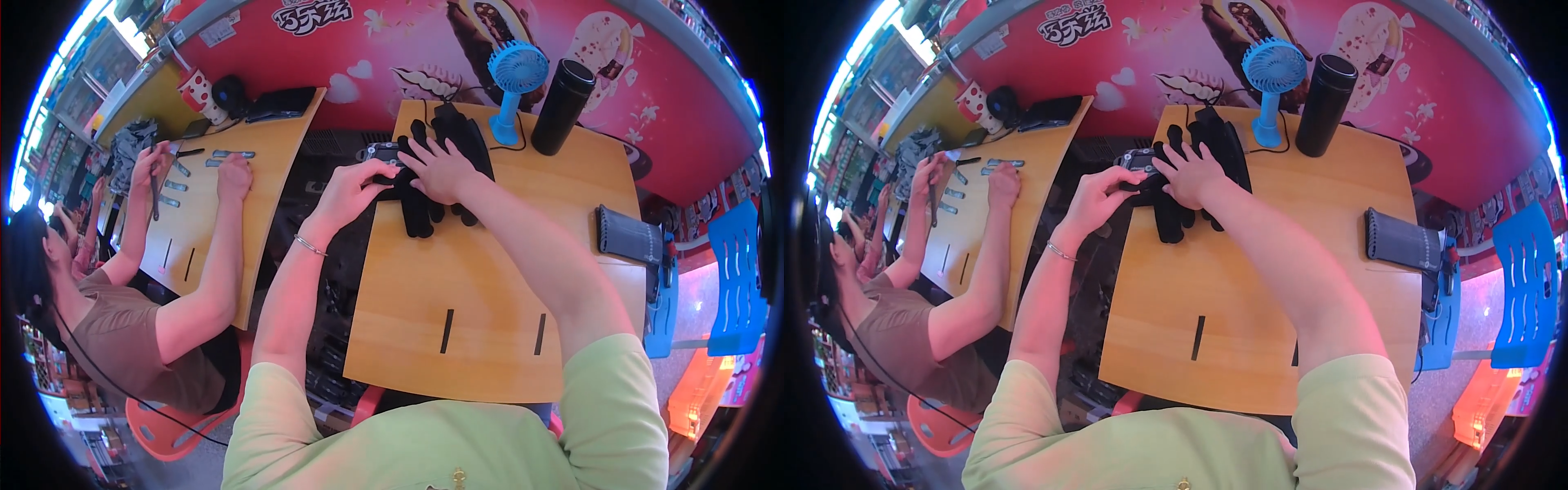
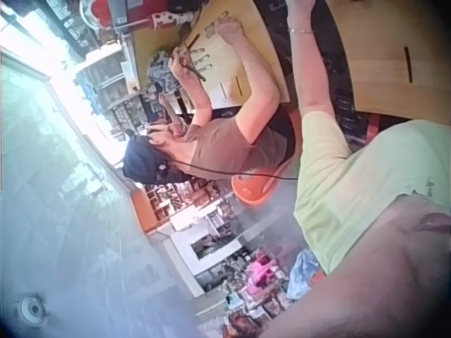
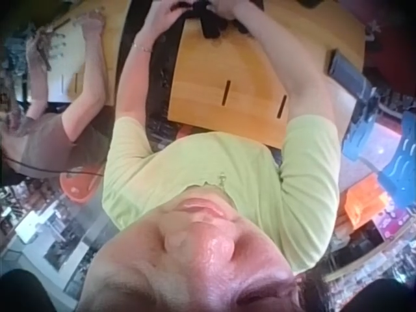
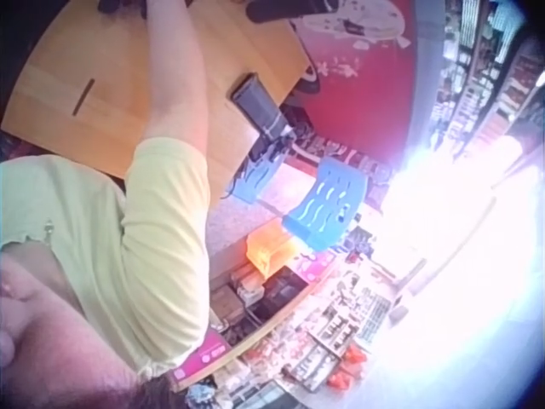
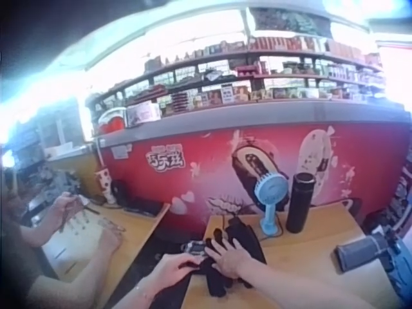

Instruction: Sorting, inspecting, and trimming black storage straps at a workbench.

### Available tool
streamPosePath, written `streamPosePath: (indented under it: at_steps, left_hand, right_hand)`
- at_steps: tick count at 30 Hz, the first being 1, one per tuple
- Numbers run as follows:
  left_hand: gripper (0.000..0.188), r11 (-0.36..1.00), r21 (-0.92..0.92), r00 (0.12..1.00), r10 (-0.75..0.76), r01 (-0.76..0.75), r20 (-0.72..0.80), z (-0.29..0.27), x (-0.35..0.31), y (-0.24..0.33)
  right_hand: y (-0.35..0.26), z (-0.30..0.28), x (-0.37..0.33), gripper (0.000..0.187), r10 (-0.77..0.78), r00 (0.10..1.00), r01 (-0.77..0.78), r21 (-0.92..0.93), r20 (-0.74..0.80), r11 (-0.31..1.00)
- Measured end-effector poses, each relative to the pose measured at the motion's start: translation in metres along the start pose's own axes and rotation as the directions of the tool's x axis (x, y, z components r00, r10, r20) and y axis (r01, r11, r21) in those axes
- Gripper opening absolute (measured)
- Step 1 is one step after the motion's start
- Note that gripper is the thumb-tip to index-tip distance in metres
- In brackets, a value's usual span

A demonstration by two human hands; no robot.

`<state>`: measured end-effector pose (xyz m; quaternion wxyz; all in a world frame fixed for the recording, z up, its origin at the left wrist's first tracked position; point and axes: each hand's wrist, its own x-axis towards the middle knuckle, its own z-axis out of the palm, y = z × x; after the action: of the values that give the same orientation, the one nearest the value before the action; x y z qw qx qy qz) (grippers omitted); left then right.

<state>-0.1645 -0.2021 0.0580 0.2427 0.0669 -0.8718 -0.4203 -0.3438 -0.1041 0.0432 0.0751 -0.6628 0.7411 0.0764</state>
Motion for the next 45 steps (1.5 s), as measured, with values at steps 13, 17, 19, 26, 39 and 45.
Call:
streamPosePath:
  at_steps: [13, 17, 19, 26, 39, 45]
  left_hand:
    - [0.023, 0.965, 0.205, 0.982, 0.178, -0.161, -0.063, -0.065, -0.05, 0.104]
    - [0.034, 0.996, 0.07, 0.961, 0.075, -0.058, -0.265, -0.068, -0.1, 0.148]
    - [0.031, 0.997, 0.079, 0.958, 0.044, -0.022, -0.283, -0.063, -0.114, 0.169]
    - [0.029, 0.96, 0.269, 0.936, 0.169, -0.084, -0.309, -0.008, -0.145, 0.197]
    - [0.054, 0.619, -0.75, 0.908, -0.416, 0.236, -0.057, 0.123, -0.186, 0.18]
    - [0.053, 0.024, -0.963, 0.736, -0.65, 0.27, 0.19, 0.178, -0.171, 0.197]
  right_hand:
    - [0.001, 0.0, 0.016, 0.058, 0.024, 1.0, -0.023, 0.013, -0.015, 1.0]
    - [-0.006, -0.019, 0.005, 0.058, 0.059, 0.996, -0.058, -0.015, 0.066, 0.998]
    - [-0.008, -0.028, -0.005, 0.057, 0.067, 0.995, -0.063, -0.054, 0.073, 0.997]
    - [-0.088, -0.064, -0.145, 0.044, -0.442, 0.787, 0.611, 0.645, -0.431, 0.459]
    - [-0.107, 0.02, -0.275, 0.043, 0.126, 0.621, 0.621, 0.584, -0.773, 0.523]
    - [-0.096, 0.054, -0.294, 0.049, 0.051, 0.64, 0.554, 0.506, -0.767, 0.661]
